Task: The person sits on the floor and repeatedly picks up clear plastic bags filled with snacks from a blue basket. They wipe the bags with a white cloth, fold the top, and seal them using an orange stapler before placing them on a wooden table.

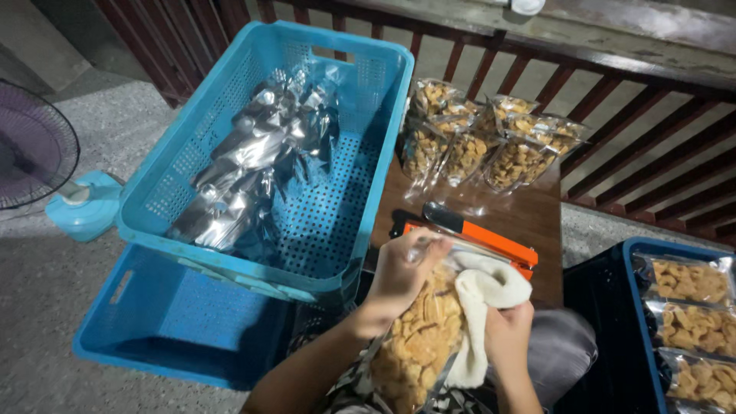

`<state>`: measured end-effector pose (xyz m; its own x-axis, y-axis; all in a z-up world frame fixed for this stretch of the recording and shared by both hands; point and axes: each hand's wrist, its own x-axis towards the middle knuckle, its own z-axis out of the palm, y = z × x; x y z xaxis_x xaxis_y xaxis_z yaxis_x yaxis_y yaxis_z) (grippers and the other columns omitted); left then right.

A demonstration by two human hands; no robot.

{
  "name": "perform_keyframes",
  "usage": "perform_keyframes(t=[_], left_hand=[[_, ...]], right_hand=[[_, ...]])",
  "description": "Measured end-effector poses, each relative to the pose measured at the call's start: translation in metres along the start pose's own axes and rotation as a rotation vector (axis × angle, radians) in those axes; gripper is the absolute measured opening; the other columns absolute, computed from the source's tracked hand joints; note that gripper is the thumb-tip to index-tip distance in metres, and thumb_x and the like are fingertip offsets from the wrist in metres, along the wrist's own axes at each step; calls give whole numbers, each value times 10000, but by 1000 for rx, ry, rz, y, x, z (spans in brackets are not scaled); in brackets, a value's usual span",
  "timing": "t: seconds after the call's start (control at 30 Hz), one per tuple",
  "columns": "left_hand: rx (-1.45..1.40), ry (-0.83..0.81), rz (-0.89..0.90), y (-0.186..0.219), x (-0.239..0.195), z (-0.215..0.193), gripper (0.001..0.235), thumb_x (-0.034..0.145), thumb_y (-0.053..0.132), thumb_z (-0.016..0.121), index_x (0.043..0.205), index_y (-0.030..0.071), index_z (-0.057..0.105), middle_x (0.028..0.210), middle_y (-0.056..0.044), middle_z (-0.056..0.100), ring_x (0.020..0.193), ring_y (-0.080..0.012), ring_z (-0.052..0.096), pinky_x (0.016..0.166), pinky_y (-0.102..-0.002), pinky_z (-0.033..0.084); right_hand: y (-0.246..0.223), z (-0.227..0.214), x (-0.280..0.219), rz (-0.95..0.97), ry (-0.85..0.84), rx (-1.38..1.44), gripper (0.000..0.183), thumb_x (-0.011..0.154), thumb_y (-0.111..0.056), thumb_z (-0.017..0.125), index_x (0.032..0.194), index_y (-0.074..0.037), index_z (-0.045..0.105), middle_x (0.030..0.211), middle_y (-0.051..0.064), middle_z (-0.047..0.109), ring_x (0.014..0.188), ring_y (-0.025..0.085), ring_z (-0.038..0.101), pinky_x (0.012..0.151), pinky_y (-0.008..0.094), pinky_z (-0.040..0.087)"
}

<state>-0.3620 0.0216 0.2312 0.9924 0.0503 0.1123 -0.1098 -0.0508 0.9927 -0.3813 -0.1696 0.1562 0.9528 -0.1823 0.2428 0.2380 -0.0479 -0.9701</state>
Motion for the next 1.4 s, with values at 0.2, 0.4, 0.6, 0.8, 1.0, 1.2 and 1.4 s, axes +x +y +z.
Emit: perform_keyframes(t=[0.2, 0.4, 0.6, 0.8, 1.0, 1.2, 1.4], left_hand=[[-61, -78, 24, -29, 10, 1, 360, 968, 359, 687, 1009, 5, 739, 863, -72, 754, 808, -122, 680, 728, -269, 525], [-473, -68, 46, -69, 2, -26, 235, 1005, 212, 695, 1068, -14, 694, 972, -36, 722, 869, -109, 627, 755, -270, 483], [-412, 127, 70, -44, -15, -64, 147, 990, 139, 711, 1017, -3, 687, 916, -7, 708, 868, -51, 646, 789, -232, 524], [-157, 252, -15, -8, -38, -80, 169, 990, 155, 709, 1056, 0, 694, 898, -18, 720, 843, -61, 631, 757, -247, 522], [7, 213, 84, 9, -63, -103, 279, 924, 104, 668, 1181, 15, 607, 1019, -69, 734, 932, -121, 703, 833, -283, 553], [-158, 109, 108, -7, -67, -110, 241, 992, 81, 592, 1220, 6, 611, 1046, -66, 719, 944, -118, 664, 865, -290, 542], [-168, 149, 147, -8, -70, -107, 209, 1080, 136, 527, 1204, -4, 621, 1006, -80, 699, 902, -112, 614, 826, -303, 528]], right_hand=[[32, -33, 0, -139, 99, -10, 276, 930, -75, 701, 1186, 12, 645, 1099, 49, 687, 999, 115, 655, 888, 268, 532], [34, -53, 11, -214, 97, 105, 384, 916, -164, 700, 1266, -26, 628, 1185, 32, 689, 1059, 115, 668, 974, 268, 532], [12, -29, 28, -363, -299, -161, 495, 821, -180, 753, 1249, 35, 629, 1177, 104, 697, 1051, 175, 679, 984, 322, 529], [-49, 43, 55, -735, -672, -418, 666, 727, -360, 823, 1284, -47, 633, 1255, 125, 658, 1164, 324, 631, 1025, 425, 483], [-81, 96, 44, -1108, -800, -681, 508, 717, -390, 796, 1156, -153, 701, 1317, 137, 591, 1219, 416, 467, 1016, 535, 354], [-118, 128, 47, -1055, -725, -829, 486, 668, -300, 805, 1093, -79, 725, 1372, 137, 561, 1272, 439, 425, 1011, 570, 340], [-120, 143, 55, -800, -1007, -433, 415, 662, -40, 711, 1071, -108, 737, 1465, 132, 489, 1442, 450, 259, 1179, 541, 251]])
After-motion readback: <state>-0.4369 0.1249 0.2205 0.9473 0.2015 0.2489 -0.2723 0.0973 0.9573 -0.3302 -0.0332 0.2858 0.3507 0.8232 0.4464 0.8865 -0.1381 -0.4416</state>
